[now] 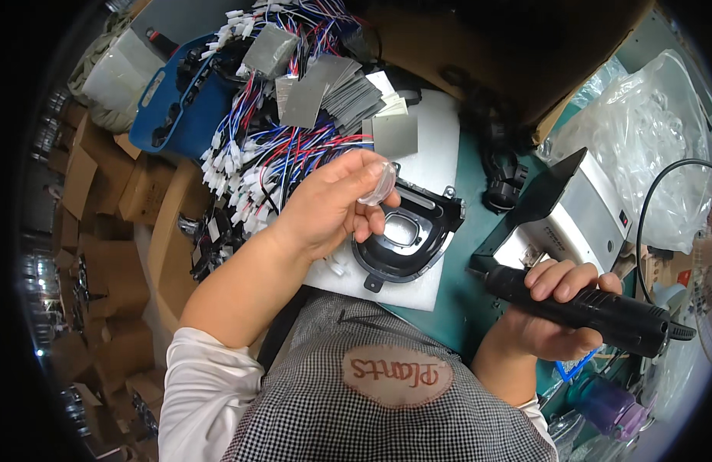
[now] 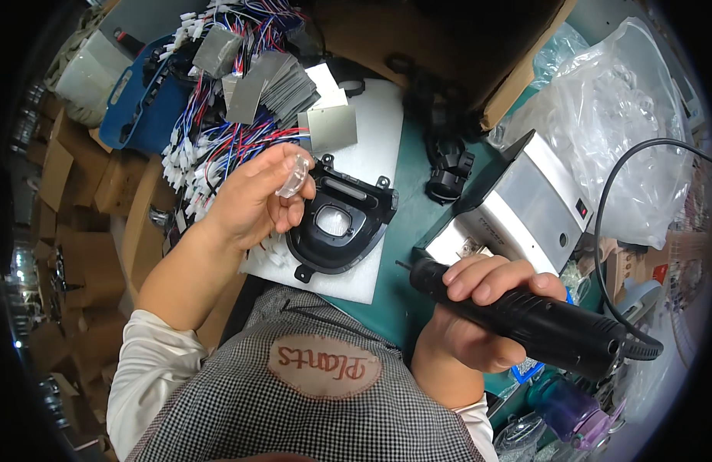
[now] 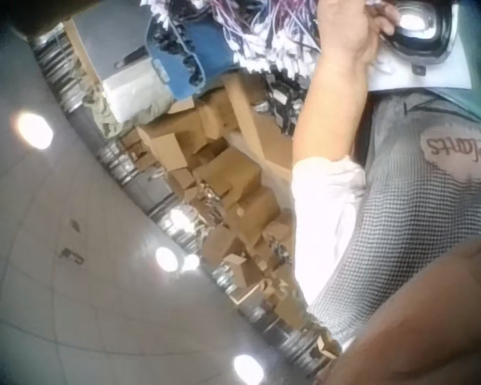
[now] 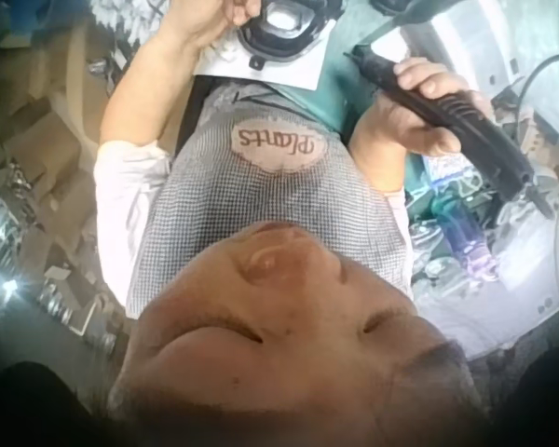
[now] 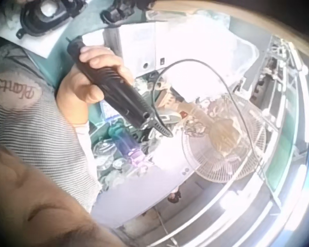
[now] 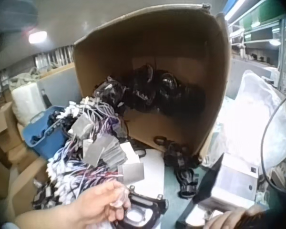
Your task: The person assembles wiring harnesses into plastic housings, then secures them with screws using an electric screwdriver.
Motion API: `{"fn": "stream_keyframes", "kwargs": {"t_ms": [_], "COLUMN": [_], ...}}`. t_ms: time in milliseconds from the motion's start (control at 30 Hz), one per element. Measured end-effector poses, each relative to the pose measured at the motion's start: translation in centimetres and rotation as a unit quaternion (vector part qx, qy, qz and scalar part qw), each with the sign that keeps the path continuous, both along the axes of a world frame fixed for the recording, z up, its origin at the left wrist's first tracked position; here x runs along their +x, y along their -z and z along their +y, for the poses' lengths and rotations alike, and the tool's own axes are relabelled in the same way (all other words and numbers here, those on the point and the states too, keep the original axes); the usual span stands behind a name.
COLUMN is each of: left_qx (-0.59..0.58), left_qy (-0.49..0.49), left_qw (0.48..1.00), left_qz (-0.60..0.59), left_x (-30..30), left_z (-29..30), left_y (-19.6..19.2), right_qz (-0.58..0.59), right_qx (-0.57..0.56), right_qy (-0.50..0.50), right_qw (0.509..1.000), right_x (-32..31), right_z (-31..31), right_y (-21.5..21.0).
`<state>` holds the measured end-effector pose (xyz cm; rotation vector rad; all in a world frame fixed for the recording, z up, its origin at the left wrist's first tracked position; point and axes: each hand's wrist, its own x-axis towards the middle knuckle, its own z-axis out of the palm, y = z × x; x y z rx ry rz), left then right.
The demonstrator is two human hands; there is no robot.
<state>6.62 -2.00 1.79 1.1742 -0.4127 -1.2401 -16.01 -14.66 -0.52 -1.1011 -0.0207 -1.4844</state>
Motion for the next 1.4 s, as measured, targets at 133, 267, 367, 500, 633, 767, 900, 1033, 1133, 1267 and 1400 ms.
{"fn": "stream_keyframes", "kwargs": {"t_ms": [133, 267, 367, 500, 633, 767, 900, 1033, 1133, 1267, 1400], "left_qx": [0.014, 0.072, 0.001, -0.042, -0.003, -0.020, -0.028, -0.022, -0.003, -0.034, -0.079], "left_qy": [0.077, 0.093, 0.107, 0.066, 0.051, 0.035, 0.060, 0.098, 0.129, 0.095, 0.065], "left_qw": [0.990, 0.805, 0.686, 0.630, 0.643, 0.583, 0.589, 0.587, 0.577, 0.580, 0.593], "left_qz": [-0.115, -0.581, -0.720, -0.773, -0.764, -0.812, -0.805, -0.804, -0.806, -0.808, -0.799], "left_x": [-0.3, -1.1, -1.0, -1.6, -1.9, -2.2, -2.3, -3.3, -3.8, -3.9, -4.0], "left_z": [-0.2, 0.0, -0.4, -0.5, -0.6, -0.4, 0.3, 1.4, 1.6, 0.3, -3.0], "left_y": [-0.2, 0.0, 0.8, 1.8, 2.3, 3.5, 3.0, 2.0, 2.0, 0.9, -1.3], "right_qz": [-0.011, -0.006, -0.008, -0.015, -0.014, -0.017, -0.022, -0.016, -0.019, -0.014, -0.024], "right_qx": [0.018, 0.014, 0.016, 0.017, 0.021, 0.017, 0.018, 0.017, 0.017, 0.014, 0.014], "right_qy": [-0.001, 0.007, 0.005, 0.005, 0.002, -0.005, -0.003, -0.003, 0.000, 0.017, 0.020], "right_qw": [1.000, 1.000, 1.000, 1.000, 1.000, 1.000, 1.000, 1.000, 1.000, 1.000, 0.999], "right_x": [-0.1, -0.1, -0.2, -0.2, 0.0, 0.1, 0.0, 0.0, 0.0, 0.3, 0.4], "right_z": [0.1, 0.0, 0.0, 0.0, 0.0, 0.1, -0.1, -0.1, 0.1, 0.0, -0.1], "right_y": [-0.1, 0.0, -0.2, -0.2, -0.1, -0.1, -0.2, -0.2, -0.4, -0.2, -0.4]}}
